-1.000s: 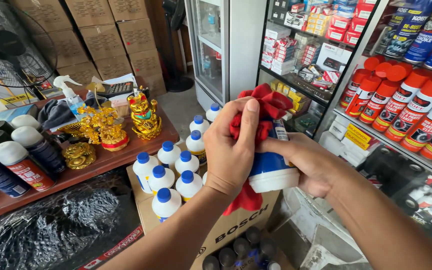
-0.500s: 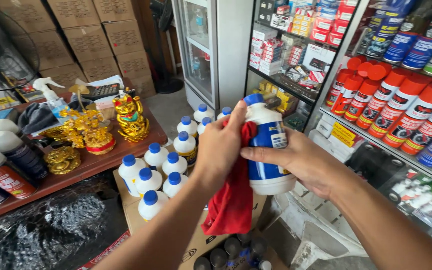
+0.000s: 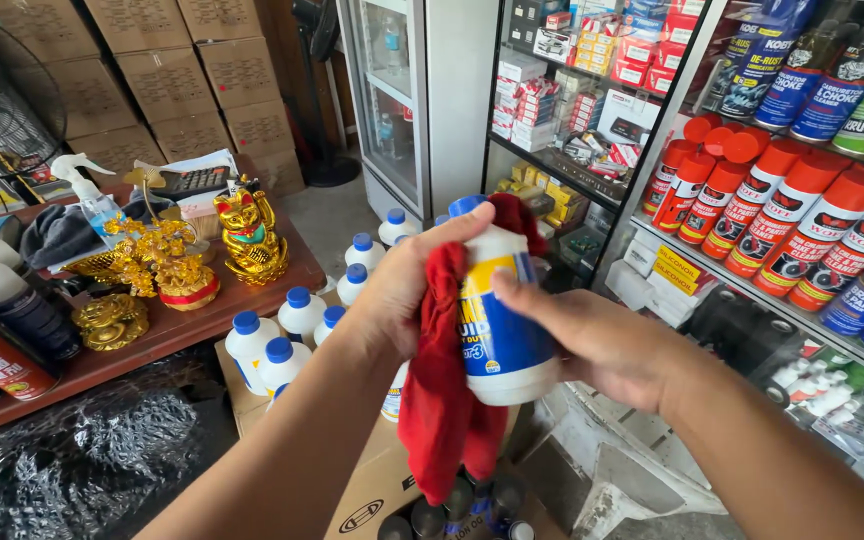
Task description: The person wipes multiple white plastic bottles with blue caps using a red cloth. The person picks up each bottle, wipes it thoroughly, and places it back on a cardboard box. The action is repeated for several bottles in a consistent manner.
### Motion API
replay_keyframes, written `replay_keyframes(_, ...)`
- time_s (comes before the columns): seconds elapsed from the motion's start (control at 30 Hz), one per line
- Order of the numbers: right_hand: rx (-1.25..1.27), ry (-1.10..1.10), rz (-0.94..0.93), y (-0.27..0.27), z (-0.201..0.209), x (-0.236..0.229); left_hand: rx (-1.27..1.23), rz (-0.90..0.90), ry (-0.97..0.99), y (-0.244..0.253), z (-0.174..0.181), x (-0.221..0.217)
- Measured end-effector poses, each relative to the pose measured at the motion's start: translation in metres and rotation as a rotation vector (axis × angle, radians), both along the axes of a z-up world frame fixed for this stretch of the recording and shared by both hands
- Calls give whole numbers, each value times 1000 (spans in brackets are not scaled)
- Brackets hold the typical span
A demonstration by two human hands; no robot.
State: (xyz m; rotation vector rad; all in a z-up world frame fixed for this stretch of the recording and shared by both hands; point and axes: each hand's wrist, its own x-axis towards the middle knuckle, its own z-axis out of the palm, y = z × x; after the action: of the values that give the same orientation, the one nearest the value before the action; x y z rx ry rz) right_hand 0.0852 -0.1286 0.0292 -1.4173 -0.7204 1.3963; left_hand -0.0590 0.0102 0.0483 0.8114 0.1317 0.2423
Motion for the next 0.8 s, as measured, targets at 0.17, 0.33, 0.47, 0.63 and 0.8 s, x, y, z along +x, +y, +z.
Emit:
replay_keyframes(0.17,253,-781,-188,4,-7,-36,155,320,114,-3,8,9)
replay_keyframes(0.33,29,-911,-340,11,4,-47,381,677,383,-11,9,17)
replay_keyframes(0.47,-34,-1015,-391,13,1,-49,817,1030,593,-21,5,14)
replay_keyframes(0.63,16,-937,-339,20,-15,-22,1098,1211,366,-46,-14,11)
replay_keyframes(0.8,-14,-814,-204,21,-30,-9,1330,1143,-2,-53,-23,11)
